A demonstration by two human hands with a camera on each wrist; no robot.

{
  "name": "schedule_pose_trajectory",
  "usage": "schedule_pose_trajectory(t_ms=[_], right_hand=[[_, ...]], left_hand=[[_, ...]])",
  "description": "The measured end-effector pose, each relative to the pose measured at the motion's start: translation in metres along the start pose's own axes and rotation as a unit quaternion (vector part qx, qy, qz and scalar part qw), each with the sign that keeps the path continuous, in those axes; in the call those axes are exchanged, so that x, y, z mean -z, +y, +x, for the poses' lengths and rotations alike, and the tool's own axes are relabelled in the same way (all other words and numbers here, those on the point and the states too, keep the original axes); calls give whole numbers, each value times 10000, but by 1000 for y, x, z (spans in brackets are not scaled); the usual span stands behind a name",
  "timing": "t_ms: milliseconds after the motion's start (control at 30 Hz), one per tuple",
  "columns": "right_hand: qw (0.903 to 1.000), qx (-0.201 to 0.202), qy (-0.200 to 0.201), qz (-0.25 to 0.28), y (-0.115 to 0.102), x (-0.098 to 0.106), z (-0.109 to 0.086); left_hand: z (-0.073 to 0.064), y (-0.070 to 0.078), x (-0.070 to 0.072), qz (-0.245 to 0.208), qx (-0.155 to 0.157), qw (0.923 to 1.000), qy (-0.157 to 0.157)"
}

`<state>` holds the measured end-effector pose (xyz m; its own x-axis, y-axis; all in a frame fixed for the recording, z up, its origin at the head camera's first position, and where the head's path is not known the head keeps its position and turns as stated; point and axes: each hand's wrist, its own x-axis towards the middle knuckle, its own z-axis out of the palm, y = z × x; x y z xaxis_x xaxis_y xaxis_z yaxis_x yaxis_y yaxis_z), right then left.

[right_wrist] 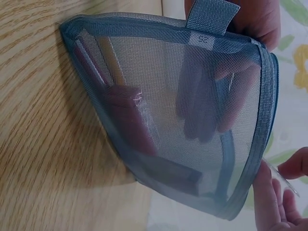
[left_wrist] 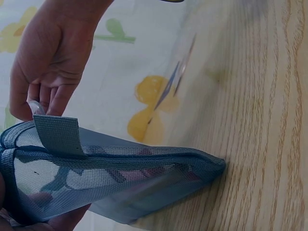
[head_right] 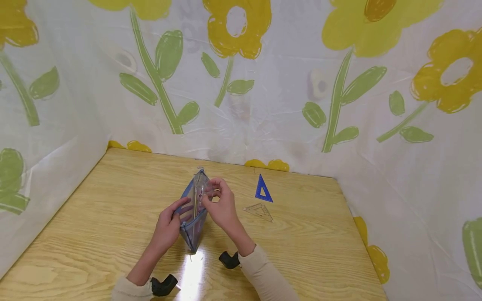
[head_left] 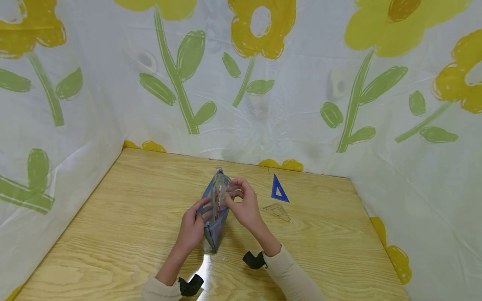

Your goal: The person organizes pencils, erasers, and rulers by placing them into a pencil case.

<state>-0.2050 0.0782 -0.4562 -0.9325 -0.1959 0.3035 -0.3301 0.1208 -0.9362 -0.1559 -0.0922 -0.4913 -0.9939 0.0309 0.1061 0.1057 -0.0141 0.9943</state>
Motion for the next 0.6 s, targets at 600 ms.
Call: schedule_pose_trajectory(t_ms=[600], right_hand=[[9994, -228, 178, -162, -33, 1, -10]], left_hand=[[-1, -1, 0, -111, -64, 9999, 9]])
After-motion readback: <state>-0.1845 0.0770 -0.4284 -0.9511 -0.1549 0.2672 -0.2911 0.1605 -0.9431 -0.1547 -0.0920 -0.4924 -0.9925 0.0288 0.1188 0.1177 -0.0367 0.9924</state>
